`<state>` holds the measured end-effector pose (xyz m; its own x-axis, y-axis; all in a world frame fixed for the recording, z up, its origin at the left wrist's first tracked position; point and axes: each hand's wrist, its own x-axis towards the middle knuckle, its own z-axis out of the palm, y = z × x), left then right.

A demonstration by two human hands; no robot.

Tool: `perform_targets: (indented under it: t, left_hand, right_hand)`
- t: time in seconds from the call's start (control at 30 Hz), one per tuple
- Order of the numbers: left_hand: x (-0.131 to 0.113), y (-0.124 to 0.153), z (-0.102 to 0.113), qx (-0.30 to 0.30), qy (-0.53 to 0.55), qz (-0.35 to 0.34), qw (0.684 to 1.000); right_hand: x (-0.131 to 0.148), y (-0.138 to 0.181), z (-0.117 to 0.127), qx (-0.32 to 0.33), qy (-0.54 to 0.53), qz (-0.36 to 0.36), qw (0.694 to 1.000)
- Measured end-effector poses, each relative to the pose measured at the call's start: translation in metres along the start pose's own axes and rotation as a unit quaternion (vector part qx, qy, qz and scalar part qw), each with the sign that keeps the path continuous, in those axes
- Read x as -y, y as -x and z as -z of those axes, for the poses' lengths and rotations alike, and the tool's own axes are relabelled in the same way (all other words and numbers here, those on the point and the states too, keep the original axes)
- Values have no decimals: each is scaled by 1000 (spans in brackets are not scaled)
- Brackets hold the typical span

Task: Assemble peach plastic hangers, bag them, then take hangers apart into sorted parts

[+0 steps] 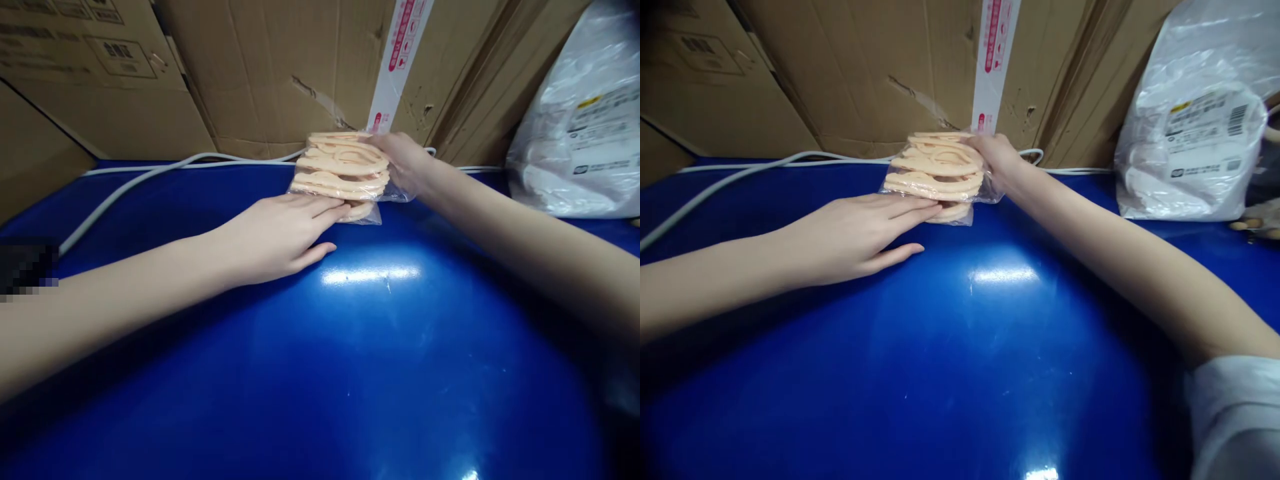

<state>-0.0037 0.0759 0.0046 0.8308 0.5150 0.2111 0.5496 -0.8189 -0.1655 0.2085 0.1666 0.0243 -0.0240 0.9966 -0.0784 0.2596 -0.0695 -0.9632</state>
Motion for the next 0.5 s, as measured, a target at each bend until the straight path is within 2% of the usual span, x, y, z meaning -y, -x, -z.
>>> perform_targets:
  t: [0.13, 0.23, 0.37, 0.5]
  left_hand:
    - [2, -3, 8, -66, -26, -14, 997]
    - [13, -13, 0, -81, -31, -12, 996]
    - [20, -22, -12, -57, -29, 9, 998]
    - [14, -23, -9, -47, -48, 42, 997]
  right_hand:
    - [-6, -5, 4, -30, 79, 97, 992]
    - [-10, -15, 9, -72, 179, 139, 971]
    - [-10, -21, 8, -151, 293, 201, 923]
    - [-9, -15, 2, -232, 374, 293, 849]
